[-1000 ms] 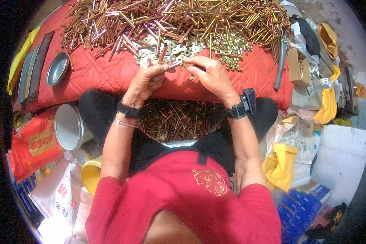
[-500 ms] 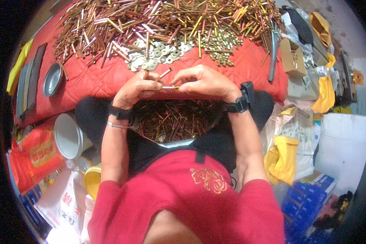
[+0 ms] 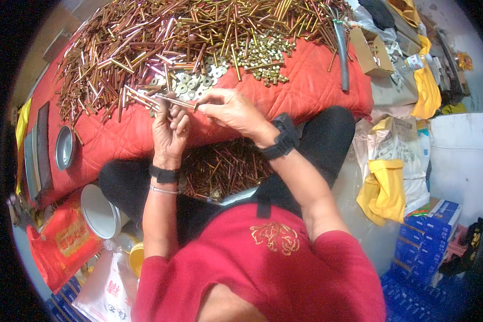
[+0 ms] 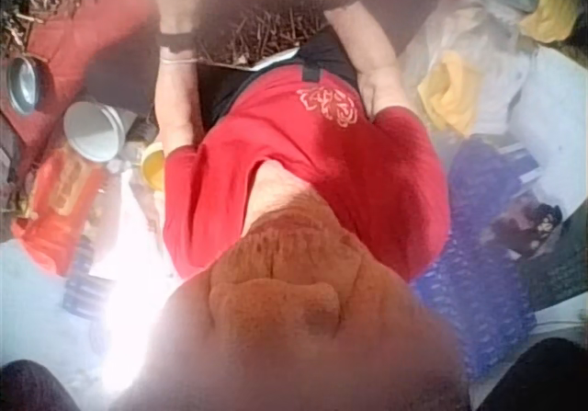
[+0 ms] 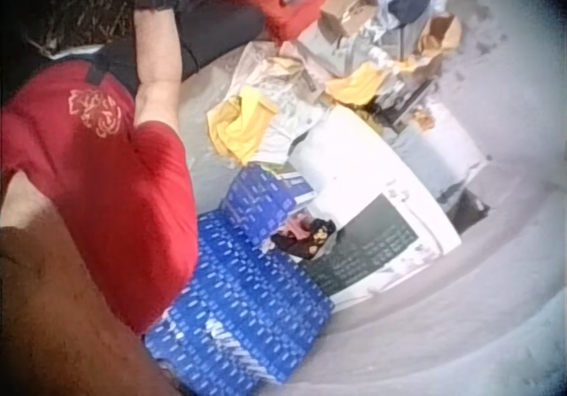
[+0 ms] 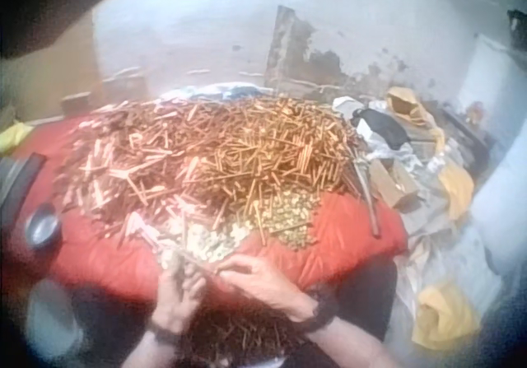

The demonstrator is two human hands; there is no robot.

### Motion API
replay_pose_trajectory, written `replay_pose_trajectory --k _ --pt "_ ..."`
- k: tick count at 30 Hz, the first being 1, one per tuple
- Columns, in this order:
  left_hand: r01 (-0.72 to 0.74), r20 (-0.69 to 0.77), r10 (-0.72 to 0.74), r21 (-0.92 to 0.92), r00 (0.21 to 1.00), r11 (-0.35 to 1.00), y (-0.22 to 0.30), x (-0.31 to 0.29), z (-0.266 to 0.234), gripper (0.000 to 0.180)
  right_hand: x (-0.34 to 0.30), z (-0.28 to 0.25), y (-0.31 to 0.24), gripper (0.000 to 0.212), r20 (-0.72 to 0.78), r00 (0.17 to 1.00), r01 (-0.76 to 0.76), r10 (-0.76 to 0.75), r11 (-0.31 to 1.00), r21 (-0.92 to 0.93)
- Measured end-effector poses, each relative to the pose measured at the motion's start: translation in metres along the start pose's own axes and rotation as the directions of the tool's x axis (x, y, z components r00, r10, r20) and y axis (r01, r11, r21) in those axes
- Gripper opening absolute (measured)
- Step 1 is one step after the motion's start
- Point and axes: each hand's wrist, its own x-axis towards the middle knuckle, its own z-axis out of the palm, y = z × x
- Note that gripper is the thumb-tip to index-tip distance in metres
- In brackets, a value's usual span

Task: The recorder is manually assembling metal pins by threading them through washers.

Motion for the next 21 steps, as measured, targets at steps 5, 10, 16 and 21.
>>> replay_pose_trajectory --k 5,10,16,21 --pt "-0.059 -0.226 0.125 0.276 0.966 0.959 -0.023 0.001 0.001 0.026 0.026 0.028 0.025 0.02 -0.396 0.723 0.355 -0.566 0.796 -0.49" --pt "0.023 -0.244 0.06 0.322 0.968 0.946 -0.034 -0.002 0.003 0.031 0.031 0.037 0.013 0.014 -0.381 0.651 0.508 -0.657 0.749 -0.425" --pt "0.083 -0.235 -0.006 0.318 0.972 0.945 -0.003 -0.004 -0.005 0.031 -0.013 -0.078 0.003 0.008 -0.14 0.699 0.036 -0.702 0.229 -0.973" --pt "0.059 -0.188 0.04 0.488 0.981 0.871 -0.007 -0.005 0.001 0.032 -0.015 -0.098 0.017 0.014 -0.081 0.815 -0.082 -0.573 0.025 -0.996"
